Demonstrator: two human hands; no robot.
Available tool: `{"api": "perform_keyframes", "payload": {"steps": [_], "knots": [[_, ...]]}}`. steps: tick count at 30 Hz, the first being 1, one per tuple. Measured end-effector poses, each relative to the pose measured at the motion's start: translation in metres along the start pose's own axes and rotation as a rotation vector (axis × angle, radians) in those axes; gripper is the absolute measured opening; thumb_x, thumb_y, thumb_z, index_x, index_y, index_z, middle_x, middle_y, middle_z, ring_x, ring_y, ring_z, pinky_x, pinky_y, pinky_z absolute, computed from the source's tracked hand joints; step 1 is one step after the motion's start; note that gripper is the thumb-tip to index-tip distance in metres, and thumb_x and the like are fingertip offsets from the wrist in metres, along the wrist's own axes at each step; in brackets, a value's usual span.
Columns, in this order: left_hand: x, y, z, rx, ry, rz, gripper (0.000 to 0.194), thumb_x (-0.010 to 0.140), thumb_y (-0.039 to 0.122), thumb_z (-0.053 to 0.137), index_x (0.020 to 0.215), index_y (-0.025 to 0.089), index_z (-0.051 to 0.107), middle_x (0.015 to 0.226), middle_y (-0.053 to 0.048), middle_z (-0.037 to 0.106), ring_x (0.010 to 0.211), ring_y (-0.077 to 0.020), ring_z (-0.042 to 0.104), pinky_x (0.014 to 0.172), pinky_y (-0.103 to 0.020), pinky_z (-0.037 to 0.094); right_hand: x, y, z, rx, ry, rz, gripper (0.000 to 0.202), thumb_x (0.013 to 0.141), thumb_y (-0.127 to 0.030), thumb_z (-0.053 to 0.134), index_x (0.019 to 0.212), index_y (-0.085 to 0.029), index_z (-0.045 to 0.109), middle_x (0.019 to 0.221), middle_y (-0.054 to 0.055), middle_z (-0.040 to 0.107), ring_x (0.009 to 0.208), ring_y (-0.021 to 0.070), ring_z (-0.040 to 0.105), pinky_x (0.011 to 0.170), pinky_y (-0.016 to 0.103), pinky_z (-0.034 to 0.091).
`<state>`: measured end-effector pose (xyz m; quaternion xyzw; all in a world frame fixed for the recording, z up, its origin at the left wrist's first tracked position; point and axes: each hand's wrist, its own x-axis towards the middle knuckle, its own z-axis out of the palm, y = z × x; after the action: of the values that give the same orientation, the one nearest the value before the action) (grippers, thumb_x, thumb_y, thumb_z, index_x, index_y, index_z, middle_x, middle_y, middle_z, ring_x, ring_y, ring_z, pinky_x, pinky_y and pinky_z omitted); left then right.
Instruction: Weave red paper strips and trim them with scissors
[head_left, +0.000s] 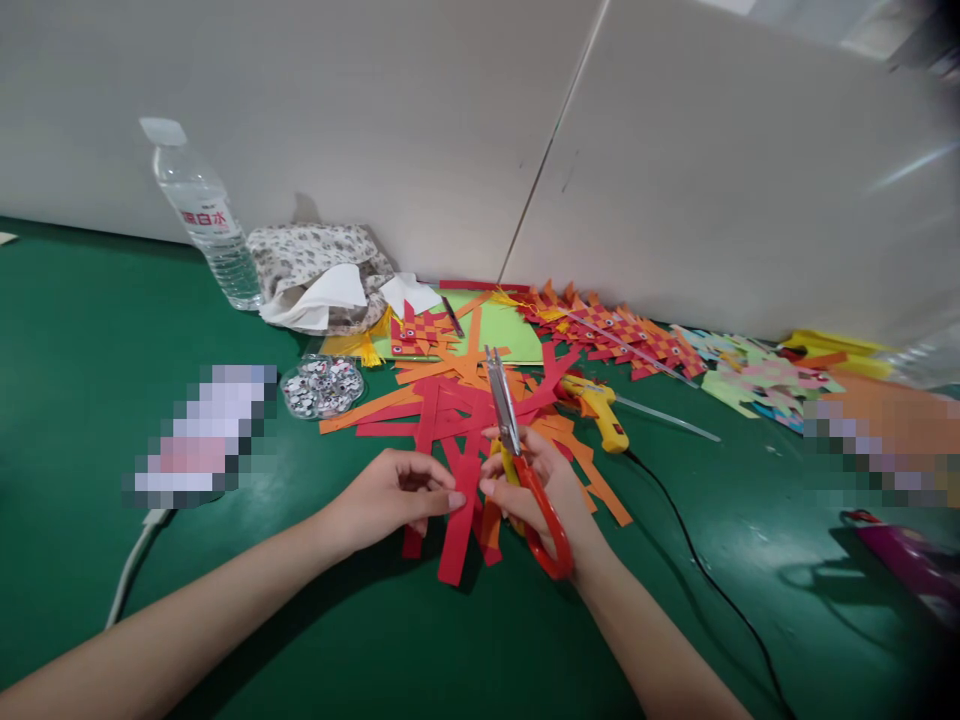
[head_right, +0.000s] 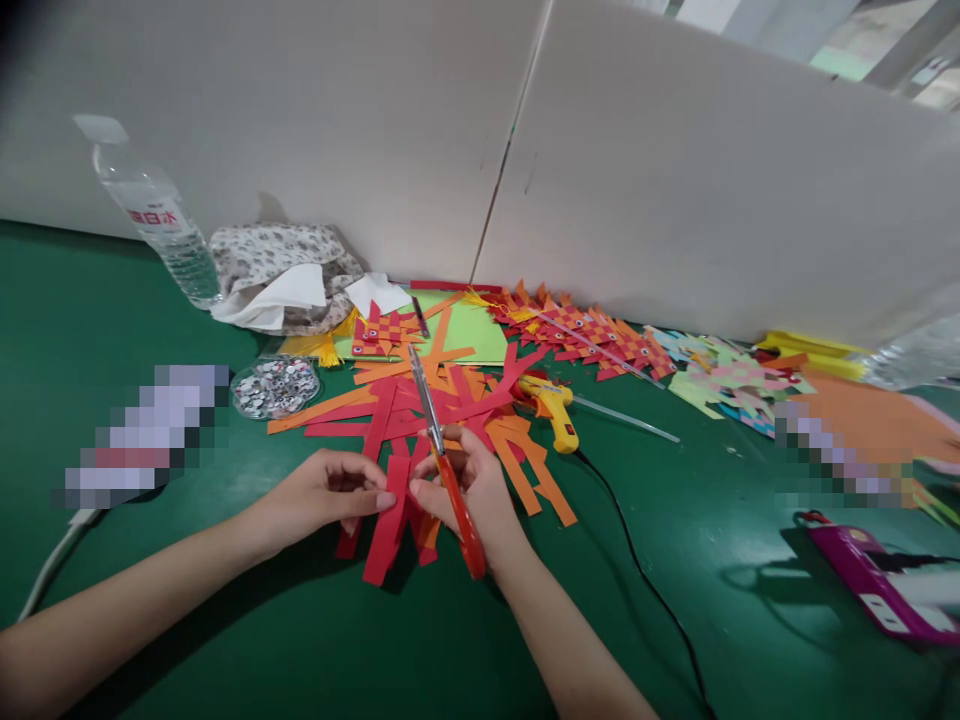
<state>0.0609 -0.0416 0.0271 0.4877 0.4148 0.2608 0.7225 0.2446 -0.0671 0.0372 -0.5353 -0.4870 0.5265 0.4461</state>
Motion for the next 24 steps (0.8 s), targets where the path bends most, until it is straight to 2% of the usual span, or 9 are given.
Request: {"api": "perform_keyframes", "payload": {"steps": [10, 16, 24], "knots": [[-0.0001, 0.0003, 0.0003, -0.007, 0.009, -0.007, 0.019, 0.056, 0.023, 0.082, 0.063, 0.015, 0.066, 0.052, 0.005, 0.056, 0.042, -0.0061, 0.047, 0.042, -0.018, 0.038, 0.0011, 0.0006, 0.0002, -0.027, 0.004, -0.016, 0.048, 0.060, -0.024, 0.074, 0.103, -0.019, 0.052, 0.068, -0.003, 0.062, 0.048, 0.0076, 0.048, 0.048, 0.023, 0.041], [0.0003, -0.0010, -0.0003, -0.009, 0.002, -0.008, 0.019, 0.056, 0.022, 0.082, 0.063, 0.015, 0.066, 0.052, 0.005, 0.056, 0.043, -0.0061, 0.047, 0.042, -0.018, 0.039, 0.0001, -0.0049, 0.0030, 0.046, 0.046, -0.002, 0.048, 0.061, -0.028, 0.075, 0.103, -0.020, 0.052, 0.066, -0.004, 0.059, 0.040, 0.0046, 0.039, 0.036, 0.019, 0.030], [0.0007, -0.0006, -0.0008, -0.010, 0.011, -0.014, 0.018, 0.056, 0.021, 0.081, 0.064, 0.015, 0.067, 0.052, 0.005, 0.056, 0.043, -0.0059, 0.047, 0.043, -0.017, 0.039, 0.0000, -0.0023, 0.0016, 0.078, 0.050, -0.021, 0.054, 0.061, -0.033, 0.079, 0.104, -0.020, 0.051, 0.066, -0.006, 0.057, 0.038, 0.0032, 0.037, 0.035, 0.018, 0.027]]}}
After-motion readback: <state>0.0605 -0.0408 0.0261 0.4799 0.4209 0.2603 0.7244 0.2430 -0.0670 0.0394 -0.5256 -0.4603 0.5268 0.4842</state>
